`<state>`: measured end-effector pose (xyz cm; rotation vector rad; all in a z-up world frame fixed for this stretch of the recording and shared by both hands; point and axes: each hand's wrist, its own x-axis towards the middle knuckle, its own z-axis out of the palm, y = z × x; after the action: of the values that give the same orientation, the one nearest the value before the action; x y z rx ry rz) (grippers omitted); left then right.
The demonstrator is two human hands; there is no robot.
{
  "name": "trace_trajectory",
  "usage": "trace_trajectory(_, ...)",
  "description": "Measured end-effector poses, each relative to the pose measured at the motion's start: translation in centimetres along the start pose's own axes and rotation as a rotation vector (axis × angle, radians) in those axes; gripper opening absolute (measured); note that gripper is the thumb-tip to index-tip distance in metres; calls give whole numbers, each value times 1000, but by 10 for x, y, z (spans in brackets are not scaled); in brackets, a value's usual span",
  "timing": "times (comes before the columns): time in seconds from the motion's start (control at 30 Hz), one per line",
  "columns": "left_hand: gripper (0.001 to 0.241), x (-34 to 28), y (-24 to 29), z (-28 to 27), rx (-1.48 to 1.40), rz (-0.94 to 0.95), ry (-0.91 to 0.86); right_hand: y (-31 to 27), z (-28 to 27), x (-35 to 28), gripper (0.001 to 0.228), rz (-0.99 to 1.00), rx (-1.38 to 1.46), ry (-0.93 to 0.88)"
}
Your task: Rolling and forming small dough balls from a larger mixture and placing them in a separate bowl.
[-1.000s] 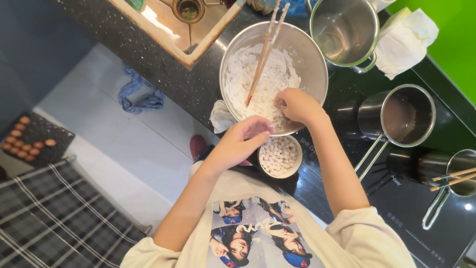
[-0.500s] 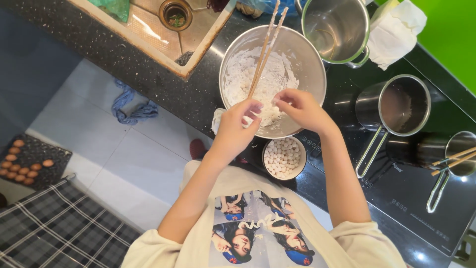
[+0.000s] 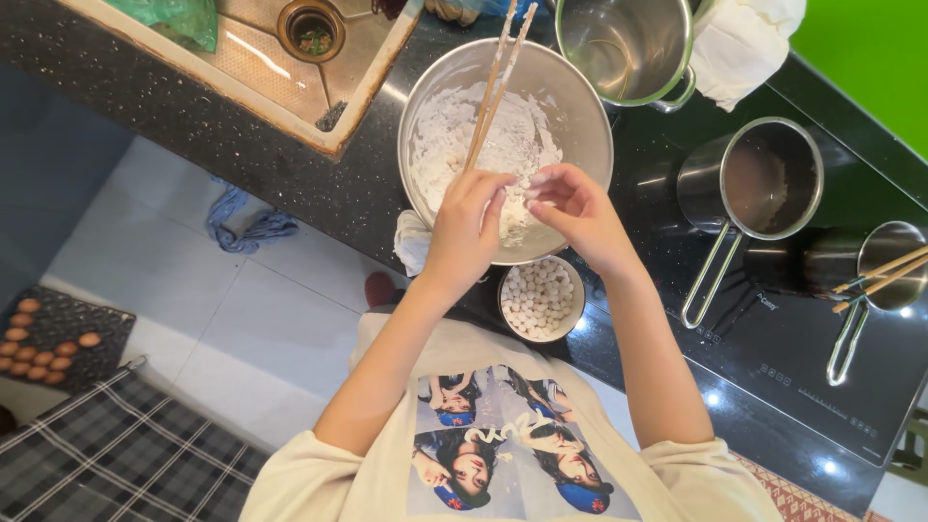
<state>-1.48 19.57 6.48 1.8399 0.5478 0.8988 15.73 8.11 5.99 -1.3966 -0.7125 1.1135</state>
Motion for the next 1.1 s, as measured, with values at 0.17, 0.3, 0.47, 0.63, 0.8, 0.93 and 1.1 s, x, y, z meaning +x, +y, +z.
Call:
trace_trajectory(0.17,8,-2,-14,5,52,-62,-22,4,-3,-1,28,-75,-193,56)
trace_trajectory(0.3,13,-6,-12,6,48,-49,-30,-2,4,-5,22,-81,-374,146)
trace_trajectory(0.47,23,-10,-2,8,-82,-205,-47,-14,7,-19,21,-123,-463,170)
trace_trajectory(0.63,17,-21,-8,17,-214,-232,-48,-21,-2,-51,25,-85,-380,119)
trace_trajectory(0.8,17,-29,-9,29,-671,-422,-145,-40,4,-67,30,-143,-762,-34)
trace_trajectory(0.93,13,-40,-4,33,-661,-495,-205,-38,7,-71,32,-275,-717,75)
trace_trajectory(1.1,13,-43,14,34,-414,-371,-275,-34,5,-79,22,-378,-679,90)
